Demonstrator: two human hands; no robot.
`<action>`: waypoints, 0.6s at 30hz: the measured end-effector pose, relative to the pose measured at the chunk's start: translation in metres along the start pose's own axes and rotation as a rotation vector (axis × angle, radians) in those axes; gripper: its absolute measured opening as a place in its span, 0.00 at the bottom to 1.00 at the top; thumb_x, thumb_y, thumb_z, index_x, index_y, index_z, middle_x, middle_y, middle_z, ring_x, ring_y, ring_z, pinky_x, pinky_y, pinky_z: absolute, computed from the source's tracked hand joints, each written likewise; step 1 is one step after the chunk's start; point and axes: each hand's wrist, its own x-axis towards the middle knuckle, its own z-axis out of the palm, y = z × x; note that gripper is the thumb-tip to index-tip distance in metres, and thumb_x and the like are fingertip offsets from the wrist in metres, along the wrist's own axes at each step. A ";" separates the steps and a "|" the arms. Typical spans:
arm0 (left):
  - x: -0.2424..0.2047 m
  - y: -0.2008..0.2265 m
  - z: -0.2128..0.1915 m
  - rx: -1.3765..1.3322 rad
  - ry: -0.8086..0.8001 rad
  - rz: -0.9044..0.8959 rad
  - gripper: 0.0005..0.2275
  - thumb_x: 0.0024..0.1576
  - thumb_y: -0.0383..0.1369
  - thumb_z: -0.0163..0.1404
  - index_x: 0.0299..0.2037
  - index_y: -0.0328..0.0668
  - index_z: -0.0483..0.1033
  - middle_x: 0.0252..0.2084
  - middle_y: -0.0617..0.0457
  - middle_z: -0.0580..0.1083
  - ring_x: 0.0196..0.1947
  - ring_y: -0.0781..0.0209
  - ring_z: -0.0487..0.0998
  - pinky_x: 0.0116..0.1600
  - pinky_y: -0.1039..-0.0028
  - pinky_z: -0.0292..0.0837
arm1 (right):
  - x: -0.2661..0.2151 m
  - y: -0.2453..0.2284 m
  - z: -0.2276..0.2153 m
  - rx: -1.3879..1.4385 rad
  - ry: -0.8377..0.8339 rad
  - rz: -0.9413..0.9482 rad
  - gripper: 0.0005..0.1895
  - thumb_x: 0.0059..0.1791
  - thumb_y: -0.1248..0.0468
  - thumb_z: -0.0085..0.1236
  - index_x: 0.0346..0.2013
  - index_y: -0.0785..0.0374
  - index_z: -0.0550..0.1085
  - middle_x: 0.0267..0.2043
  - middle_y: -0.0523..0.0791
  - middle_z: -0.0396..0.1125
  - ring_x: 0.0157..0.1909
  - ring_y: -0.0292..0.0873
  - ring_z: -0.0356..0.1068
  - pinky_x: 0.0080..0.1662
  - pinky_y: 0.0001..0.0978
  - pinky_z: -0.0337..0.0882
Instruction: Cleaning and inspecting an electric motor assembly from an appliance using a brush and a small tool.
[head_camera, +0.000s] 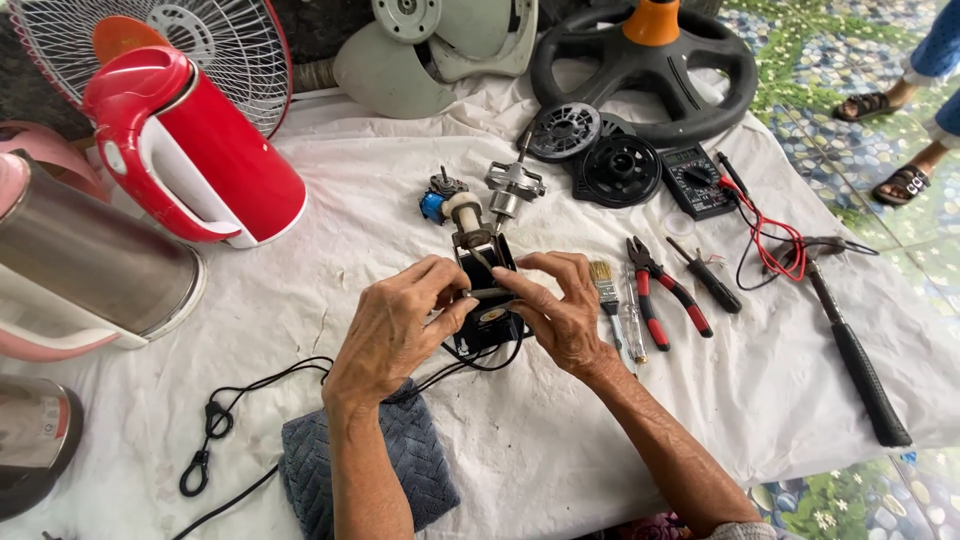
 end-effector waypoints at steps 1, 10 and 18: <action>0.001 0.003 0.002 0.027 -0.007 0.017 0.02 0.60 0.31 0.53 0.40 0.47 0.75 0.32 0.52 0.75 0.32 0.56 0.82 0.37 0.68 0.81 | -0.003 0.001 0.001 -0.003 0.042 -0.019 0.13 0.50 0.59 0.61 0.50 0.49 0.82 0.46 0.43 0.69 0.48 0.50 0.68 0.55 0.41 0.71; 0.011 0.009 0.013 0.003 0.148 0.020 0.11 0.61 0.33 0.53 0.53 0.42 0.76 0.39 0.45 0.74 0.34 0.50 0.81 0.40 0.58 0.82 | -0.022 0.078 -0.002 -0.104 0.185 0.234 0.06 0.54 0.65 0.61 0.43 0.54 0.83 0.33 0.42 0.64 0.42 0.45 0.67 0.50 0.37 0.66; 0.008 0.004 0.007 0.013 0.334 0.025 0.12 0.58 0.32 0.59 0.51 0.47 0.77 0.39 0.52 0.72 0.35 0.59 0.79 0.42 0.73 0.79 | -0.047 0.120 0.000 -0.482 -0.098 0.333 0.03 0.47 0.59 0.68 0.32 0.51 0.80 0.29 0.43 0.66 0.39 0.48 0.65 0.48 0.42 0.65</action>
